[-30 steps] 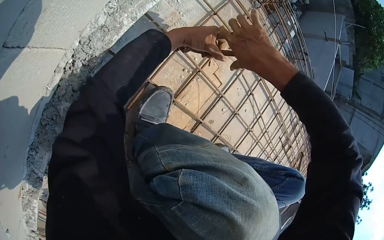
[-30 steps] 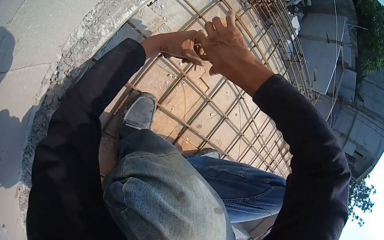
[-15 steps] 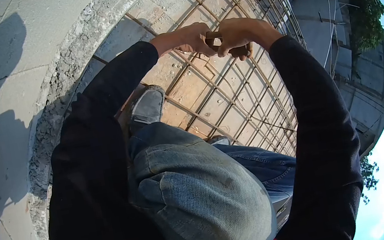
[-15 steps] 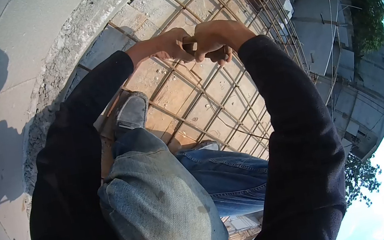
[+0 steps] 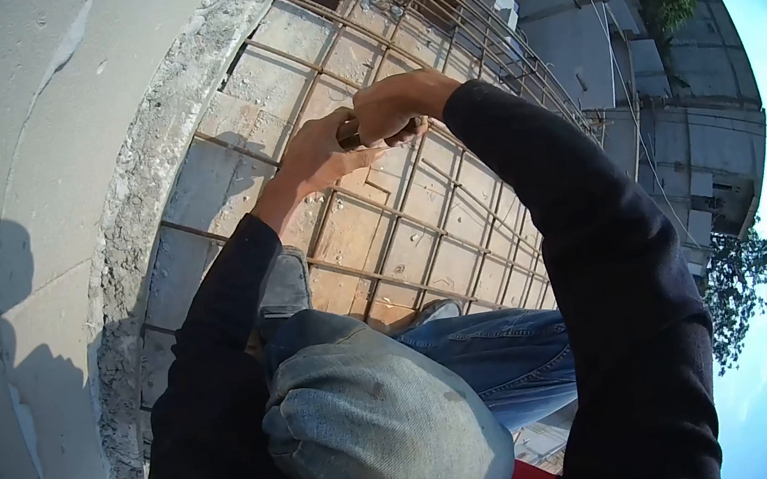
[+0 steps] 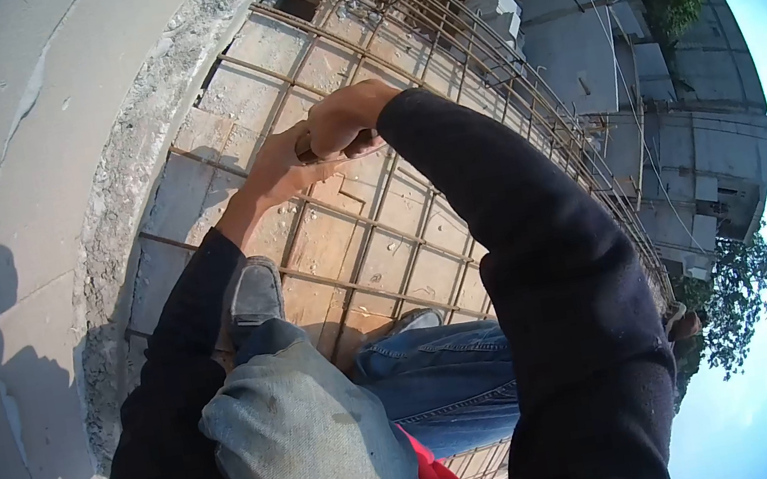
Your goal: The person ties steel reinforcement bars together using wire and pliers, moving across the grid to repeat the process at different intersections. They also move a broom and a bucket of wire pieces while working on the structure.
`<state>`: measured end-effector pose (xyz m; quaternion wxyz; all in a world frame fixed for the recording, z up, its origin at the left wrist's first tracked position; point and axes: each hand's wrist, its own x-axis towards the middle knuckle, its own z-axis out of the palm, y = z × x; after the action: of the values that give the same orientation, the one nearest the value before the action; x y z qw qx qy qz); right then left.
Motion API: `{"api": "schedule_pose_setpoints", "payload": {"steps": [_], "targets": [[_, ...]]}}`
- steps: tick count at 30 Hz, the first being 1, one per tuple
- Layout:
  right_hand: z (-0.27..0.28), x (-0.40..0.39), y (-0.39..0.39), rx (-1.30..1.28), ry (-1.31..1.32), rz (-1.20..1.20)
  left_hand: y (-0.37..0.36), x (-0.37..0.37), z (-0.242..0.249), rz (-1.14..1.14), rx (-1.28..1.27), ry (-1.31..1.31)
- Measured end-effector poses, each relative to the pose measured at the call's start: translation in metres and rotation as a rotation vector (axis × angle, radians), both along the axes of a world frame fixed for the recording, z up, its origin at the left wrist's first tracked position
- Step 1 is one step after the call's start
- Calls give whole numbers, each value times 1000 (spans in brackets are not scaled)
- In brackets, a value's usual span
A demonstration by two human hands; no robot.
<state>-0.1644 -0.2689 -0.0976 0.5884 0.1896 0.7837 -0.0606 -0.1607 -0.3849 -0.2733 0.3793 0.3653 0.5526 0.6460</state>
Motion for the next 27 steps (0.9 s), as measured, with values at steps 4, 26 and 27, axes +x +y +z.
{"api": "schedule_pose_setpoints", "payload": {"steps": [4, 26, 27], "targets": [[23, -4, -10, -41, 90, 56, 7, -22, 23, -181, -196, 65], [23, 16, -17, -25, 272, 326, -11, -34, 46, -348, -99, -330], [9, 33, -14, 19, 566, 629, -10, -38, 28, -358, -62, -133]]}}
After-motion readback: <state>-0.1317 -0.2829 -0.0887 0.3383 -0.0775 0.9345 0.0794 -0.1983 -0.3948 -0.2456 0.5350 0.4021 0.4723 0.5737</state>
